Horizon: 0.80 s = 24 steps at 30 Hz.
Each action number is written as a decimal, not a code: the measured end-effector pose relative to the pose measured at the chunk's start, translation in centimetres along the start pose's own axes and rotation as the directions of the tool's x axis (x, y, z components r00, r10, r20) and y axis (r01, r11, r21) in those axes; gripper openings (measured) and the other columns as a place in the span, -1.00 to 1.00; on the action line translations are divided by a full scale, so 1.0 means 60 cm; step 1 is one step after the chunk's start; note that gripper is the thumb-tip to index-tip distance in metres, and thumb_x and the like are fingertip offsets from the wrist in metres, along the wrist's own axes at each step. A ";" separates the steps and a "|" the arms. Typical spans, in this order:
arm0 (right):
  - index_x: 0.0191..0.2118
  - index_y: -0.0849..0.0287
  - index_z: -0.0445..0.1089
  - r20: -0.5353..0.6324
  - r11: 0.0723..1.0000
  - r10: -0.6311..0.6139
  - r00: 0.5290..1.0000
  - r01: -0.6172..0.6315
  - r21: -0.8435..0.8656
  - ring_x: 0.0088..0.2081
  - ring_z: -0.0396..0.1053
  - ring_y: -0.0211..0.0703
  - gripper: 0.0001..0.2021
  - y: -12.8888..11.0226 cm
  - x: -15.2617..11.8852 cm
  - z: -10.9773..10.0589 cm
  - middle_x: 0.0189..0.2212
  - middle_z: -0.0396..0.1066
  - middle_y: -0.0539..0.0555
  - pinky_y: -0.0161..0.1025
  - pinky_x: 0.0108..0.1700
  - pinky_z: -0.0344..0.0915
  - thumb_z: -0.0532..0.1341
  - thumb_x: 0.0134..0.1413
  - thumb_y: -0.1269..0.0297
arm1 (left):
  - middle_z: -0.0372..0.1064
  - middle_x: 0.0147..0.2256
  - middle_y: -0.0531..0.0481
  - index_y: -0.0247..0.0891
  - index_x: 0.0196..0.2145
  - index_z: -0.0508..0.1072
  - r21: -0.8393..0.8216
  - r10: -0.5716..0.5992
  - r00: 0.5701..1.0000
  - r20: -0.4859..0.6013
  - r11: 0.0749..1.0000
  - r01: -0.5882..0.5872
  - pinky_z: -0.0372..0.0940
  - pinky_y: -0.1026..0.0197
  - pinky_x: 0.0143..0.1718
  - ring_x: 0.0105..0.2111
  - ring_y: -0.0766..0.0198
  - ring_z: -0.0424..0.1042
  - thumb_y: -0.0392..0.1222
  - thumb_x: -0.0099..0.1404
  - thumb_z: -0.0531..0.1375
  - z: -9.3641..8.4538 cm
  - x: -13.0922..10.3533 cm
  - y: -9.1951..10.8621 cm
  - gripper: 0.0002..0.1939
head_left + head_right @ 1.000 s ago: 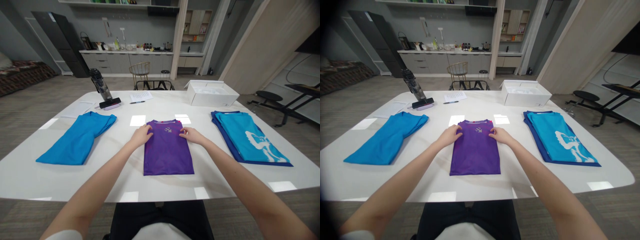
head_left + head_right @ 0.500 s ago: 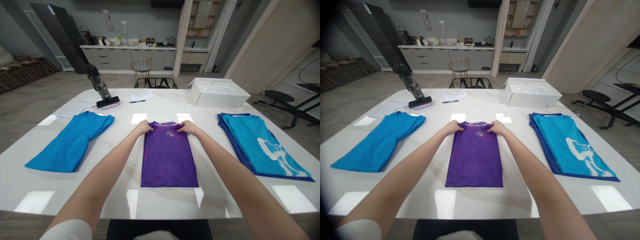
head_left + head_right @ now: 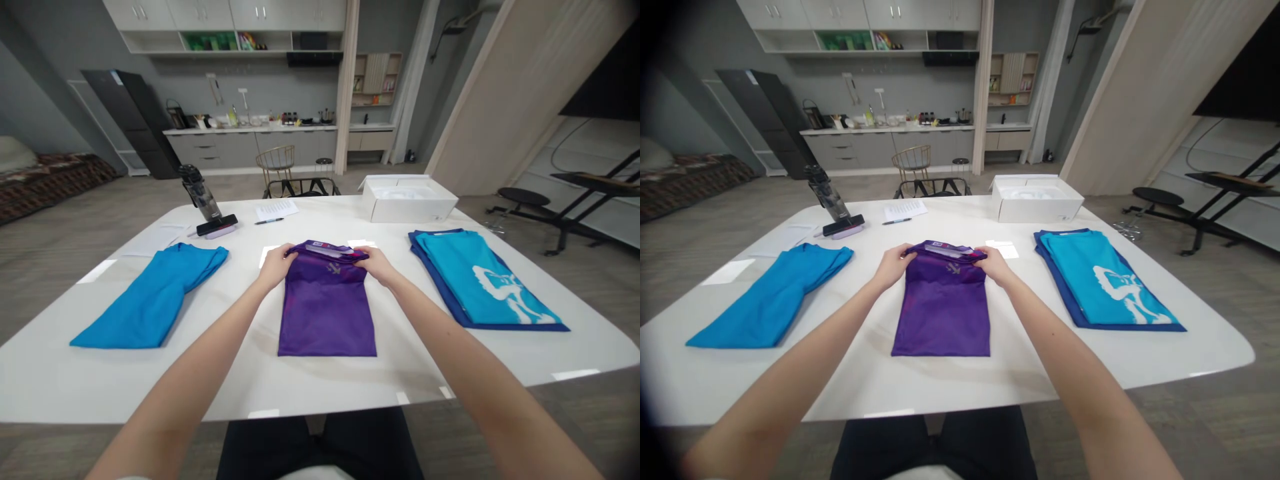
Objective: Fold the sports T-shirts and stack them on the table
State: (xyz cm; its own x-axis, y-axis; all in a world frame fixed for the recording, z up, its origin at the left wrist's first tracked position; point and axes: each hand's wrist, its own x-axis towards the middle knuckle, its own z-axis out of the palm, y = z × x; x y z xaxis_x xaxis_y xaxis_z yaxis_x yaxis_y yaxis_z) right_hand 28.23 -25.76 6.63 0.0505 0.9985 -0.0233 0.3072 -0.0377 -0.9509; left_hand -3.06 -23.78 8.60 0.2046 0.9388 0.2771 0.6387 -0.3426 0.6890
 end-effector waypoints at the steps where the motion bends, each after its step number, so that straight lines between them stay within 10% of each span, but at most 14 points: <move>1: -0.19 0.17 0.40 -0.006 0.999 0.020 1.000 -0.020 0.027 -0.19 0.50 -0.04 -0.62 -0.008 -0.009 -0.007 -0.28 0.55 0.05 -0.13 -0.05 0.40 0.28 -0.29 0.44 | 0.59 -0.20 0.04 -0.15 -0.11 0.58 -0.009 0.003 1.000 -0.007 1.000 -0.004 0.34 0.23 -0.10 -0.20 0.20 0.50 -0.12 0.37 0.14 -0.003 -0.003 0.011 -0.75; 10: 0.14 0.13 0.30 -0.074 0.943 -0.072 0.995 0.092 0.319 -0.12 0.55 -0.01 -0.28 -0.065 -0.101 -0.083 -0.17 0.61 0.05 -0.06 0.01 0.45 0.34 -0.30 0.42 | 0.56 -0.27 0.02 -0.20 -0.14 0.58 -0.172 0.132 0.990 -0.047 0.975 -0.139 0.34 0.20 -0.16 -0.24 0.18 0.48 -0.05 0.37 0.13 0.002 0.006 0.123 -0.72; 17: -0.20 0.20 0.58 -0.290 0.931 -0.063 0.955 0.161 0.327 -0.20 0.56 0.04 -0.60 -0.099 -0.200 -0.223 -0.24 0.63 0.10 -0.03 -0.03 0.48 0.47 -0.29 0.23 | 0.51 -0.32 0.03 -0.22 -0.22 0.57 -0.392 0.299 0.946 -0.123 0.861 -0.323 0.30 0.21 -0.22 -0.32 0.22 0.42 -0.04 0.35 0.18 0.039 0.027 0.273 -0.76; 24: -0.11 0.16 0.56 -0.618 0.878 -0.348 0.705 0.476 0.048 -0.13 0.55 0.00 -0.58 -0.170 -0.320 -0.421 -0.21 0.61 0.07 -0.06 0.00 0.49 0.48 -0.11 0.10 | 0.49 -0.32 0.04 -0.25 -0.20 0.54 -0.734 0.380 0.918 -0.118 0.589 -0.338 0.30 0.28 -0.25 -0.31 0.28 0.42 0.02 0.31 0.27 0.129 0.028 0.485 -0.73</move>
State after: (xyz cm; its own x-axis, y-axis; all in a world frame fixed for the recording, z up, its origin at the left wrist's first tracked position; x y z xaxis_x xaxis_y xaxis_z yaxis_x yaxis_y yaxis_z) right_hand 48.11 -45.59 24.59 0.5160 0.6916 0.5054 0.2480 0.4441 -0.8610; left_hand 21.64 -31.91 23.93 0.3423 0.7272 0.5950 -0.2370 -0.5460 0.8036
